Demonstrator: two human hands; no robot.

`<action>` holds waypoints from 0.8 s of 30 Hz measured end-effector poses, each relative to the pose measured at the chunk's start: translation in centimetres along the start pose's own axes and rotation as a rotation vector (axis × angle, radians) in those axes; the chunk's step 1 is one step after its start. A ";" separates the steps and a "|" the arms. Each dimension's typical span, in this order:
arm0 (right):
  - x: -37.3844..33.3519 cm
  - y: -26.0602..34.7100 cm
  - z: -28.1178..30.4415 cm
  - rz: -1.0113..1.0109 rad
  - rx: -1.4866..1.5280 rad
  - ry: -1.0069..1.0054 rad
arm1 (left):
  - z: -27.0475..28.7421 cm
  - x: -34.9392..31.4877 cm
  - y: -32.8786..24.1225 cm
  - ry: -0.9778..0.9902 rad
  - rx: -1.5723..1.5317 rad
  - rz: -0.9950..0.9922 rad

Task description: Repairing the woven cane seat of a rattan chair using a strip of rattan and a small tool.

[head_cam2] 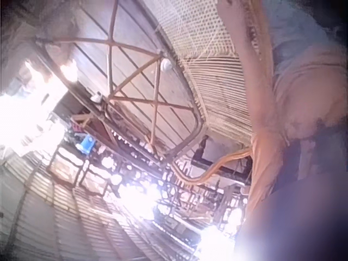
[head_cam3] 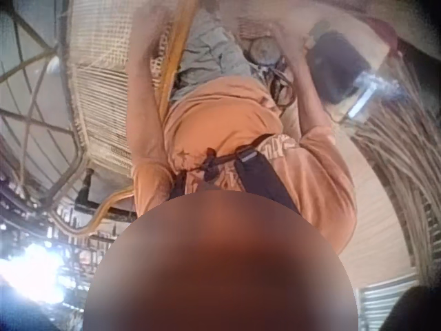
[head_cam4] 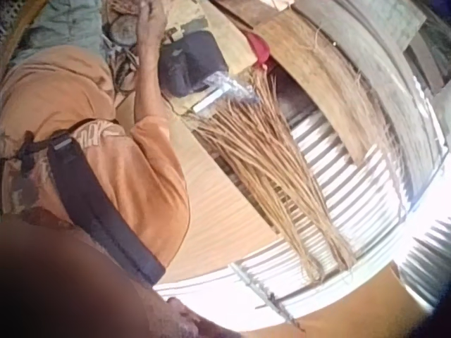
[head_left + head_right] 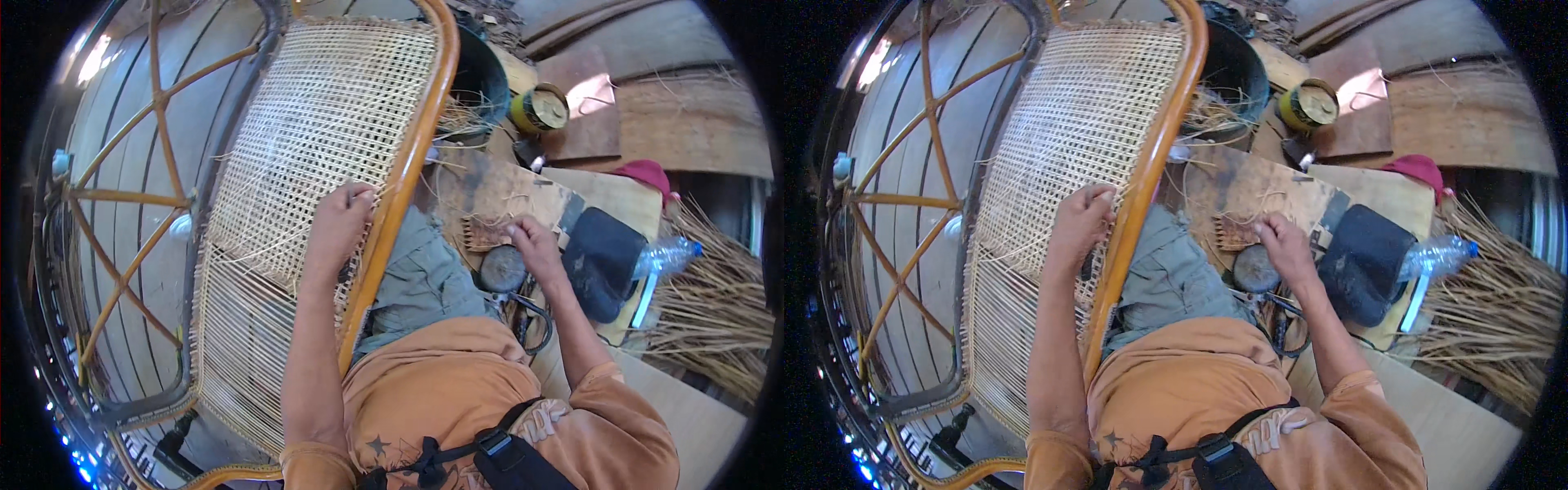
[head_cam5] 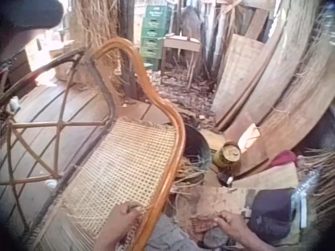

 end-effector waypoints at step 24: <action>-12.1 0.2 3.1 -0.015 -0.652 0.279 | -2.6 -8.5 0.0 0.262 0.075 -0.085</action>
Point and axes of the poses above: each hand's wrist, its own x-axis towards the middle knuckle, its own z-axis out of the back of the hand, y = z × x, the point moved 2 cm from there along x, towards the middle knuckle, and after that the axes turned 10 degrees about -x, right-handed, at the moved point
